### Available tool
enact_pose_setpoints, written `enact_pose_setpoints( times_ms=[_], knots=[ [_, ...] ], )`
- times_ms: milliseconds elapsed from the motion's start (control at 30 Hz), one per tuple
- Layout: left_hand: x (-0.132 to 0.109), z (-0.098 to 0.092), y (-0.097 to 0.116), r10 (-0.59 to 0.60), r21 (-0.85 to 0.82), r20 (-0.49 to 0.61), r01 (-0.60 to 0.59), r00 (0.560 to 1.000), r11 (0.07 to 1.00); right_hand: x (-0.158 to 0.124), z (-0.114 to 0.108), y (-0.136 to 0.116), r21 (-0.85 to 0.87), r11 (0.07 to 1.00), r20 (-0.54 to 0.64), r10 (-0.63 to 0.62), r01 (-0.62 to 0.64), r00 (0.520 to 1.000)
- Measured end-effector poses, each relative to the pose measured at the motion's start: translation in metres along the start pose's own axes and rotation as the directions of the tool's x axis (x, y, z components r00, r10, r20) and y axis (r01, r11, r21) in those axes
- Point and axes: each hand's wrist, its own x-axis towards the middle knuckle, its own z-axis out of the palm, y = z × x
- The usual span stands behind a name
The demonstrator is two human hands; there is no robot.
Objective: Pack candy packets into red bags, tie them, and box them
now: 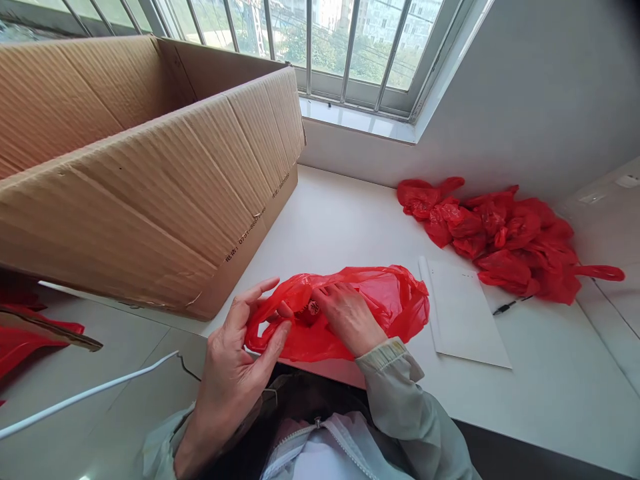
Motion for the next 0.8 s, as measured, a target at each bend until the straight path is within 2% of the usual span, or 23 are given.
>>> enact_pose_setpoints(
  times_ms=[100, 233, 333, 500, 600, 667, 800],
  knots=[
    [0.0, 0.0, -0.001, -0.01, -0.006, -0.009, 0.01, 1.0, 1.0, -0.015, -0.002, 0.009, -0.008, 0.991, -0.025, 0.133, -0.133, 0.991],
    [0.001, 0.002, -0.004, -0.01, -0.031, 0.02, 0.011, 1.0, 0.999, -0.041, 0.0, 0.022, -0.073, 0.953, 0.065, 0.299, -0.294, 0.952],
    [0.002, 0.004, -0.005, -0.016, -0.041, 0.029, 0.017, 0.999, 0.999, -0.043, 0.014, 0.02, -0.026, 0.951, 0.08, 0.311, -0.31, 0.947],
    [0.003, 0.004, -0.004, -0.023, -0.037, 0.018, 0.024, 1.0, 0.999, -0.029, 0.033, 0.007, 0.059, 0.952, 0.068, 0.297, -0.301, 0.952],
    [0.003, 0.004, -0.003, -0.045, -0.043, 0.018, 0.046, 0.999, 0.998, -0.034, 0.028, 0.008, 0.076, 0.95, 0.025, 0.301, -0.302, 0.953],
    [0.002, 0.004, -0.002, -0.054, -0.05, 0.018, 0.055, 0.998, 0.997, -0.046, 0.019, 0.014, 0.028, 0.938, 0.027, 0.346, -0.346, 0.938],
    [0.001, 0.004, -0.002, -0.057, -0.064, -0.001, 0.057, 0.998, 0.996, -0.064, 0.004, 0.021, -0.096, 0.902, 0.134, 0.431, -0.422, 0.892]
  ],
)
